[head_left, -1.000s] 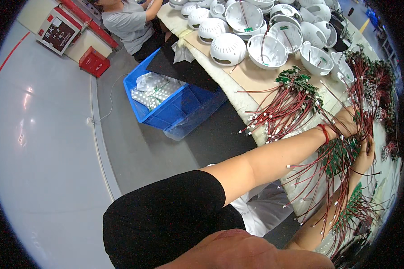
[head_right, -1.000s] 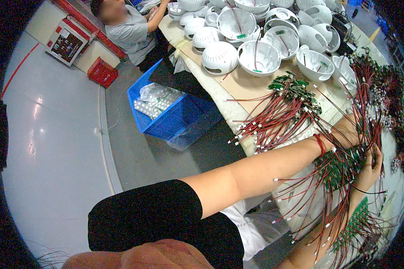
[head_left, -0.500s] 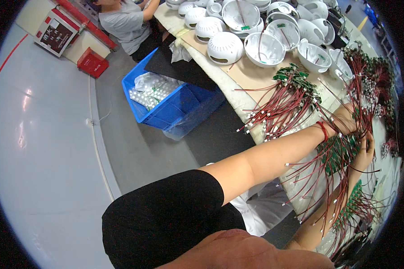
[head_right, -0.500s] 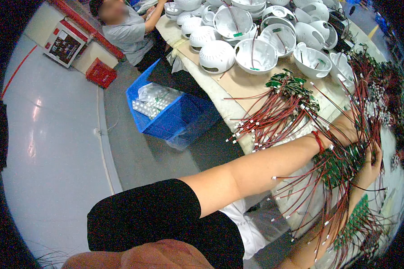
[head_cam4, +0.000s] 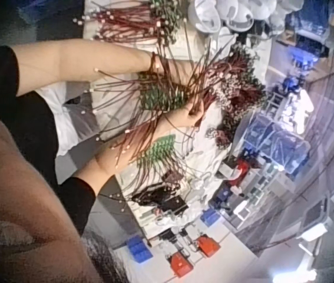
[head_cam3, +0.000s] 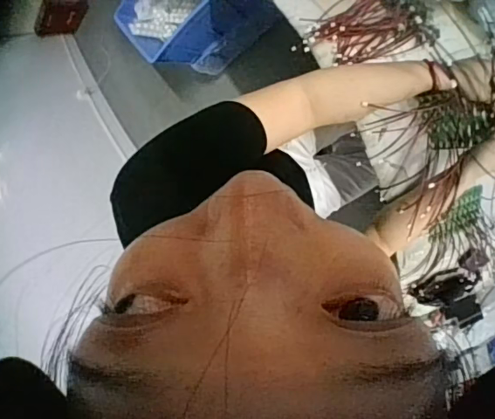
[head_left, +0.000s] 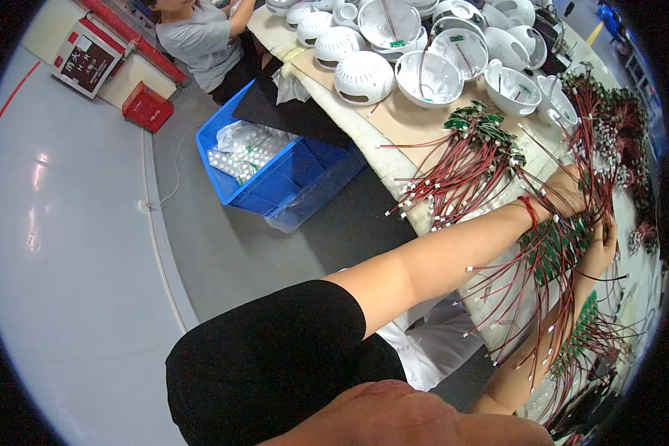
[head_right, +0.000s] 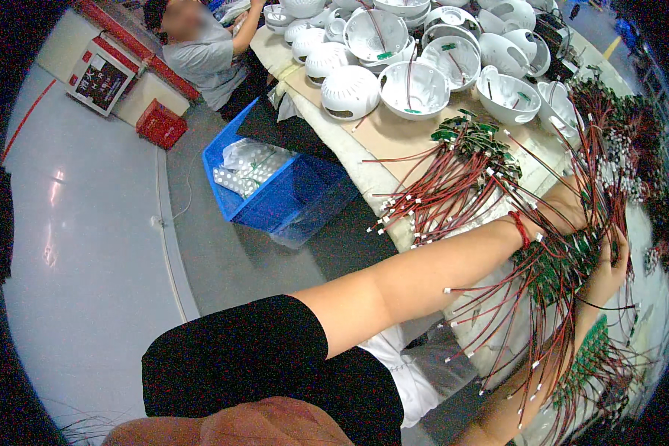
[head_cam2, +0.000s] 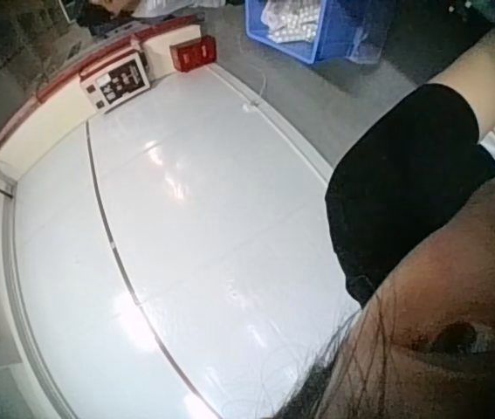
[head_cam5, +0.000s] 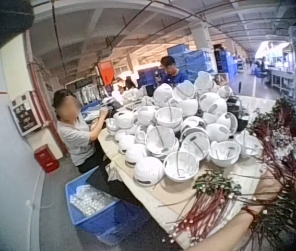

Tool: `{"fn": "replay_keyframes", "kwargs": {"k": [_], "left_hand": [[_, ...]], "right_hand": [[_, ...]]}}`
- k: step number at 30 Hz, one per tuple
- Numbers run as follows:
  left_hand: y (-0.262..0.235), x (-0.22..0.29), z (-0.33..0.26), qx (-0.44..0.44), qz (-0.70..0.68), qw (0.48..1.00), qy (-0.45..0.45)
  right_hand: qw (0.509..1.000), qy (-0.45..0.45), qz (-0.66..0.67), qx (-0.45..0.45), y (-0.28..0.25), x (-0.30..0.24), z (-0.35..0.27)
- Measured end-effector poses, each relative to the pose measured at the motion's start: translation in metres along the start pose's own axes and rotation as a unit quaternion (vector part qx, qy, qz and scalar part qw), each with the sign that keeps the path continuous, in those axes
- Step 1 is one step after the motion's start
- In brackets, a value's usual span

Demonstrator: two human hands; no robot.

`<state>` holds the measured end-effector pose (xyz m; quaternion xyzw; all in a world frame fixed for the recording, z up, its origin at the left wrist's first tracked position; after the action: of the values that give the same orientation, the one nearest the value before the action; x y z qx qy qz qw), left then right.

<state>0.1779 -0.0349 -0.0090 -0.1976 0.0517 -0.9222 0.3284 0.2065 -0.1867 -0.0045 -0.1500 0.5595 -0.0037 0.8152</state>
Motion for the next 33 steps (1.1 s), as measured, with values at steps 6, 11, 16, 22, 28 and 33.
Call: {"fn": "replay_keyframes", "kwargs": {"k": [6,11,16,22,28,33], "left_hand": [[-0.001,0.003,0.001,0.015,-0.029,0.999,-0.011],[-0.009,0.006,0.004,-0.003,0.001,1.0,-0.02],[-0.016,0.014,0.007,0.005,-0.074,0.995,-0.07],[-0.016,0.013,0.008,0.012,-0.085,0.994,-0.068],[-0.017,0.014,0.007,0.009,-0.054,0.996,-0.068],[-0.018,0.017,0.009,-0.004,-0.088,0.992,-0.091]], "right_hand": [[1.0,0.014,0.015,0.004,0.001,0.001,-0.002],[1.0,0.009,0.015,-0.003,0.002,-0.001,-0.001],[1.0,0.005,0.013,0.007,0.002,-0.003,-0.003],[1.0,0.005,0.008,-0.004,0.004,-0.006,-0.003],[1.0,0.005,-0.005,-0.003,0.003,-0.007,-0.004],[1.0,0.015,0.014,-0.009,0.0,0.002,0.0]]}}
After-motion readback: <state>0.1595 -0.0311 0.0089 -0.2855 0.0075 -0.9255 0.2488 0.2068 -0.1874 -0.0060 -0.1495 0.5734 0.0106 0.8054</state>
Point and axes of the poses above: each hand's wrist, its own z-axis towards the middle knuckle, its own y-axis out of the palm, x = y × z, the point moved 3 cm from there along z, towards the middle knuckle, and after that the axes turned 6 degrees about y, right-handed, at the moved point
